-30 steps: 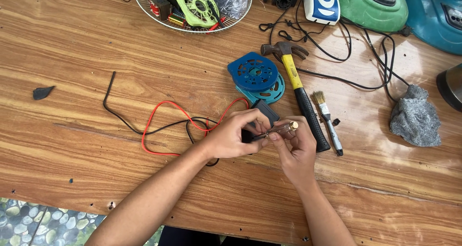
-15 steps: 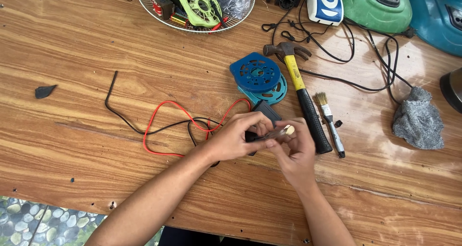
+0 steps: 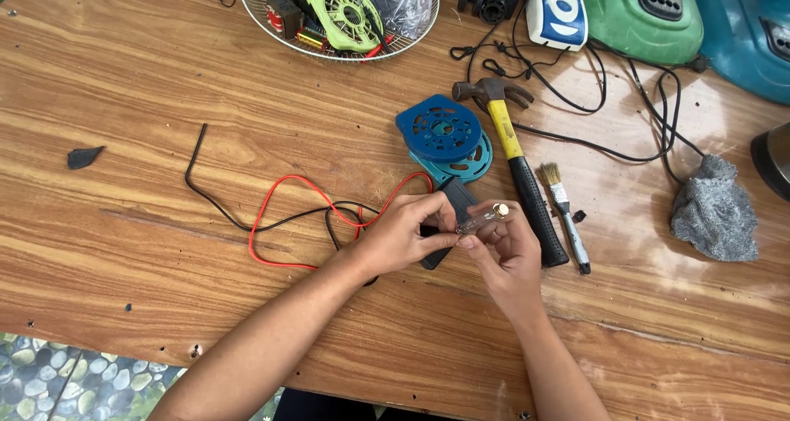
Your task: The person handles a black digital multimeter, turning it over and manipulating its dial and casing. They then use a screwdriver to unscrew and remove a screw from the back of the multimeter's battery compartment.
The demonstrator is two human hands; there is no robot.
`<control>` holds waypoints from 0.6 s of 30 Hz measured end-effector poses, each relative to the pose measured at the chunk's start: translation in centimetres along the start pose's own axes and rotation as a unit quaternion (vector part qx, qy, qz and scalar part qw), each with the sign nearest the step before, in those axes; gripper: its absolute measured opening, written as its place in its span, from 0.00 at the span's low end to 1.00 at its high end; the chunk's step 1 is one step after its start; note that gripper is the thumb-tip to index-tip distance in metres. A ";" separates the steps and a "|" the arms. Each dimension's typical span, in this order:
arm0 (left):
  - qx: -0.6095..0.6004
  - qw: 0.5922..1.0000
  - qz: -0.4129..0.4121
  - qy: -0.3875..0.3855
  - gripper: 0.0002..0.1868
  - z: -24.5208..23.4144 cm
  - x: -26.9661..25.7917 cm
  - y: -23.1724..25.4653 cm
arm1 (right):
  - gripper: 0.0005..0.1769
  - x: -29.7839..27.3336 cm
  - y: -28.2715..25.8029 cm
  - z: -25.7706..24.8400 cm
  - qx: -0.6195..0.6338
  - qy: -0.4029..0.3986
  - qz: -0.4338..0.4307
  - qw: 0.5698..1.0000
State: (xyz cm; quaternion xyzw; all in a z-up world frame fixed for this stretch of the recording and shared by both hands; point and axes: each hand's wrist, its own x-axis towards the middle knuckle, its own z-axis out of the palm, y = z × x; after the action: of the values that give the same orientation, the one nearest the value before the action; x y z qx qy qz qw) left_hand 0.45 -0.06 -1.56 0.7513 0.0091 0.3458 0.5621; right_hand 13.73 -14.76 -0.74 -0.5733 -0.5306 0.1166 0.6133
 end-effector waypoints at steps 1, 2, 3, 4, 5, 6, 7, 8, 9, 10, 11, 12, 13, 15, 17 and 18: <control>0.001 1.000 0.001 -0.013 0.12 -0.2 0.1 0.2 | 0.13 -0.1 0.3 0.0 -0.001 -0.013 0.014 1.000; 0.002 1.000 0.003 -0.026 0.10 -0.5 0.2 0.4 | 0.15 -0.2 0.6 -0.1 -0.002 -0.027 0.027 0.999; 0.001 1.000 0.002 -0.026 0.10 -0.5 0.2 0.3 | 0.15 0.1 -0.2 0.3 -0.002 -0.027 0.029 0.999; 0.015 0.999 0.017 -0.028 0.10 -0.5 0.2 0.2 | 0.12 0.2 -1.0 0.7 -0.022 -0.025 0.019 0.999; 0.030 0.999 0.032 -0.031 0.10 -0.4 0.2 0.0 | 0.10 0.3 -1.8 1.0 -0.042 -0.024 0.009 0.999; 0.027 0.999 0.028 -0.032 0.10 -0.4 0.1 0.0 | 0.10 0.4 -1.8 0.9 -0.043 -0.023 0.013 0.999; 0.050 0.997 0.049 -0.032 0.12 -0.5 0.1 0.1 | 0.09 0.4 -1.8 0.9 -0.042 -0.009 0.004 0.999; 0.076 0.994 0.072 -0.031 0.13 -0.6 0.3 0.2 | 0.11 0.8 -1.9 0.8 -0.042 0.005 -0.009 0.999; 0.075 0.994 0.072 -0.031 0.13 -0.6 0.2 0.3 | 0.11 0.7 -1.8 0.7 -0.042 0.005 -0.009 0.999; 0.085 0.992 0.083 -0.038 0.12 -0.6 0.4 0.3 | 0.11 0.7 -1.7 0.6 -0.041 0.008 -0.007 0.999; 0.094 0.990 0.094 -0.046 0.11 -0.6 0.6 0.4 | 0.12 0.8 -1.7 0.5 -0.040 0.011 -0.006 0.999; 0.095 0.990 0.097 -0.048 0.11 -0.7 0.6 0.5 | 0.12 0.9 -1.6 0.5 -0.040 0.013 -0.009 0.999; 0.078 0.993 0.068 -0.054 0.11 -0.9 0.6 0.5 | 0.11 0.9 -1.5 0.5 -0.037 0.000 -0.010 0.999; 0.060 0.996 0.035 -0.061 0.11 -1.2 0.6 1.2 | 0.11 0.7 -1.7 0.6 -0.033 -0.013 -0.008 0.999; 0.042 0.995 0.006 -0.095 0.07 -1.9 1.0 2.4 | 0.08 0.7 -2.1 0.6 -0.049 -0.031 0.007 0.998; 0.041 0.995 0.005 -0.095 0.07 -1.9 0.9 2.4 | 0.08 0.8 -2.3 0.7 -0.048 -0.031 0.009 0.998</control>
State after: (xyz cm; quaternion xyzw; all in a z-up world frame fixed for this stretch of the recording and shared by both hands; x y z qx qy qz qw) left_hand -0.74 1.07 1.18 0.8031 -0.0335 0.2750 0.5276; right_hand 12.39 -14.43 1.47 -0.6030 -0.5495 0.1139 0.5670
